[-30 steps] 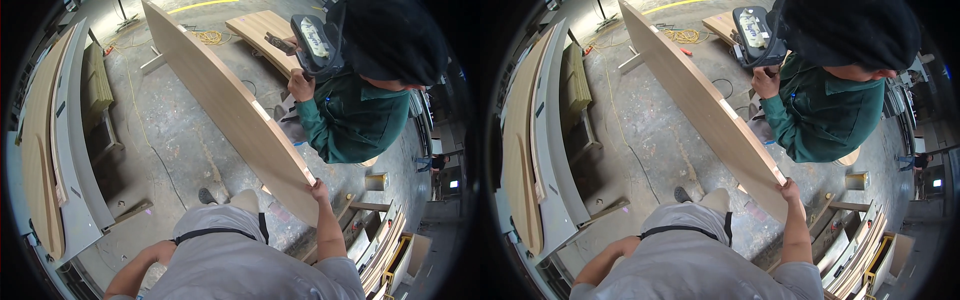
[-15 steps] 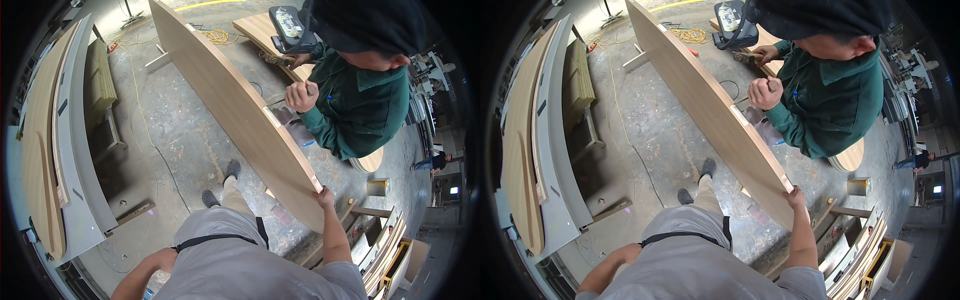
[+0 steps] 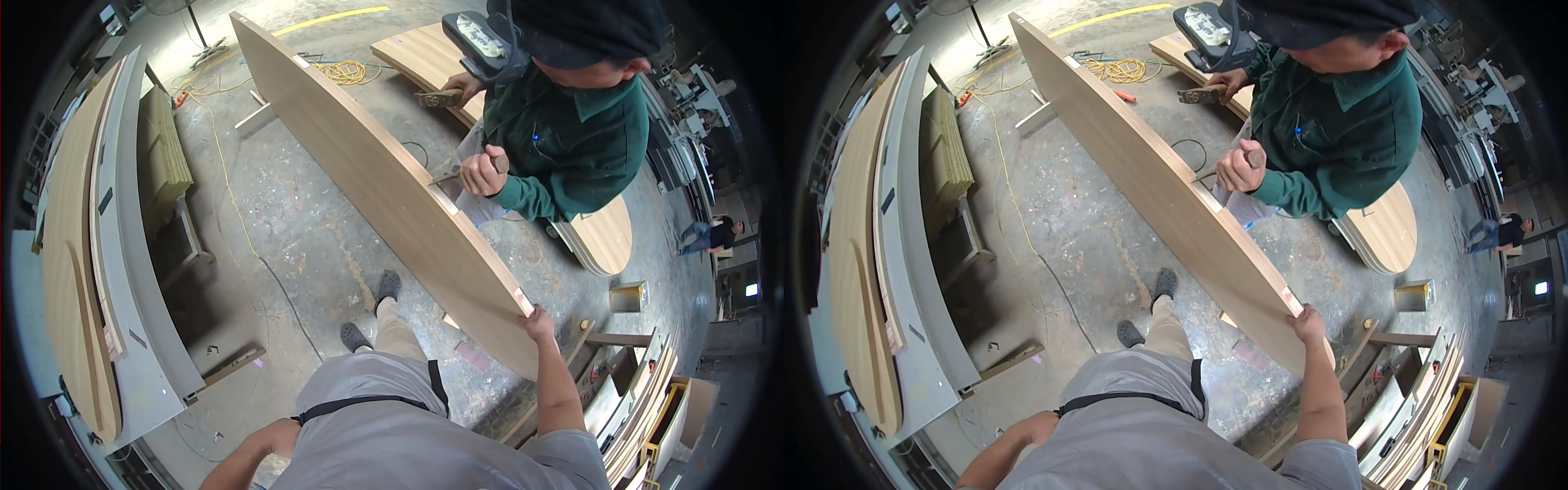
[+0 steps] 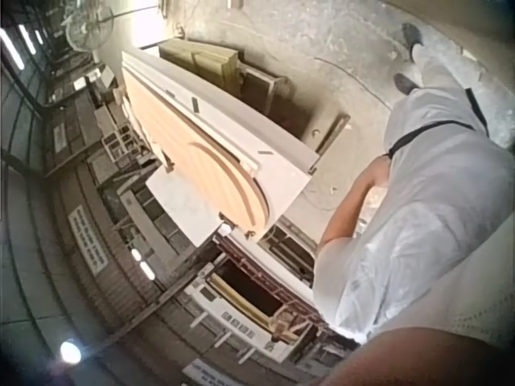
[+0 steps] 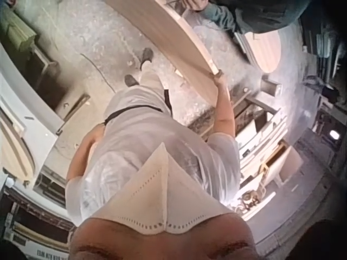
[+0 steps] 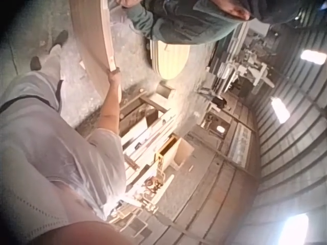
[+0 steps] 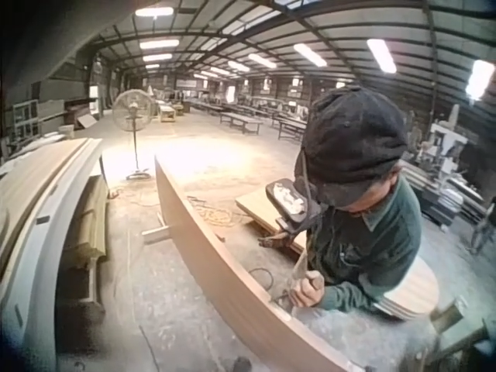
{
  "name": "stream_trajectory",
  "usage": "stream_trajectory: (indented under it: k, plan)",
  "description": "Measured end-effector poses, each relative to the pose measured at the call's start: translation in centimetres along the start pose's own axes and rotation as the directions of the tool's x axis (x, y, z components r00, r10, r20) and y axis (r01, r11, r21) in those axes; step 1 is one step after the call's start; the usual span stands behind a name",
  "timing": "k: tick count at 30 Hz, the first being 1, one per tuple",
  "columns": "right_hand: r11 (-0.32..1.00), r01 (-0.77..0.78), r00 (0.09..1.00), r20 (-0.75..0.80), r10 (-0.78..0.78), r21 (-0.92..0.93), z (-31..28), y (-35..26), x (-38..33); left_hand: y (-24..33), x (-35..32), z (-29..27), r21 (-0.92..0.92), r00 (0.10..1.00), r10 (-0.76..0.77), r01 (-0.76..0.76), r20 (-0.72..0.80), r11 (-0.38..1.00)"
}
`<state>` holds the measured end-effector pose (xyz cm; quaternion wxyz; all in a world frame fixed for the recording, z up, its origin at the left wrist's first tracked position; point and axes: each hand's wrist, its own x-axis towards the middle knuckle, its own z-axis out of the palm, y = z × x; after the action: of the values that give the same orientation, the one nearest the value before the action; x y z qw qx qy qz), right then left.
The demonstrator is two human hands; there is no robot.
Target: Assisting in the manufacturing of furniture by handling large wooden boards and observing the chiseling and fitting of hinges.
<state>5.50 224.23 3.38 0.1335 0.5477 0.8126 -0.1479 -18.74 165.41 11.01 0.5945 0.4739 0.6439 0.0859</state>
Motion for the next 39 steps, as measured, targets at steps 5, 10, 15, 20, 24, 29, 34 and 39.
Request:
stream_trajectory:
  k: [5, 10, 15, 20, 24, 29, 34, 39]
  plan:
    - [1.000, 0.004, 1.000, 0.004, -0.004, 0.011, 0.2, 0.2, 0.1, -0.6, 0.2, 0.8, 0.046, 1.000, 0.009, -0.009, 0.000, 0.999]
    - [1.000, 0.001, 1.000, 0.000, -0.001, 0.018, 0.9, 0.7, 0.2, -0.1, 0.0, 0.7, 0.013, 0.999, -0.038, 0.038, 0.036, 0.999]
    - [0.999, 0.033, 0.999, -0.037, -0.032, 0.021, 0.9, 0.7, 0.2, -0.7, -0.3, 1.6, -0.004, 0.994, -0.095, 0.096, 0.049, 0.995]
    - [1.000, 0.032, 0.998, -0.052, -0.032, 0.001, 0.8, 0.4, 0.2, -1.1, -0.4, 2.2, 0.004, 0.996, -0.067, 0.067, 0.056, 0.998]
    - [1.000, 0.024, 0.998, -0.051, -0.024, 0.007, 0.8, 0.7, 0.3, -0.9, -0.7, 1.7, 0.016, 0.995, -0.060, 0.059, 0.078, 0.998]
    - [0.999, -0.024, 1.000, 0.018, 0.024, -0.026, 0.4, 0.2, 0.3, -1.3, -0.4, 1.6, 0.090, 0.991, -0.085, 0.076, 0.099, 0.993]
    - [0.999, 0.016, 1.000, 0.010, -0.016, -0.033, 0.2, 0.2, 0.3, -1.5, -0.4, 2.0, 0.035, 1.000, -0.028, 0.028, 0.008, 0.999]
    - [0.998, 0.000, 0.999, 0.034, 0.002, -0.066, 0.4, 0.5, 0.5, -2.4, -0.1, 2.3, 0.065, 0.996, -0.022, 0.016, 0.086, 0.998]
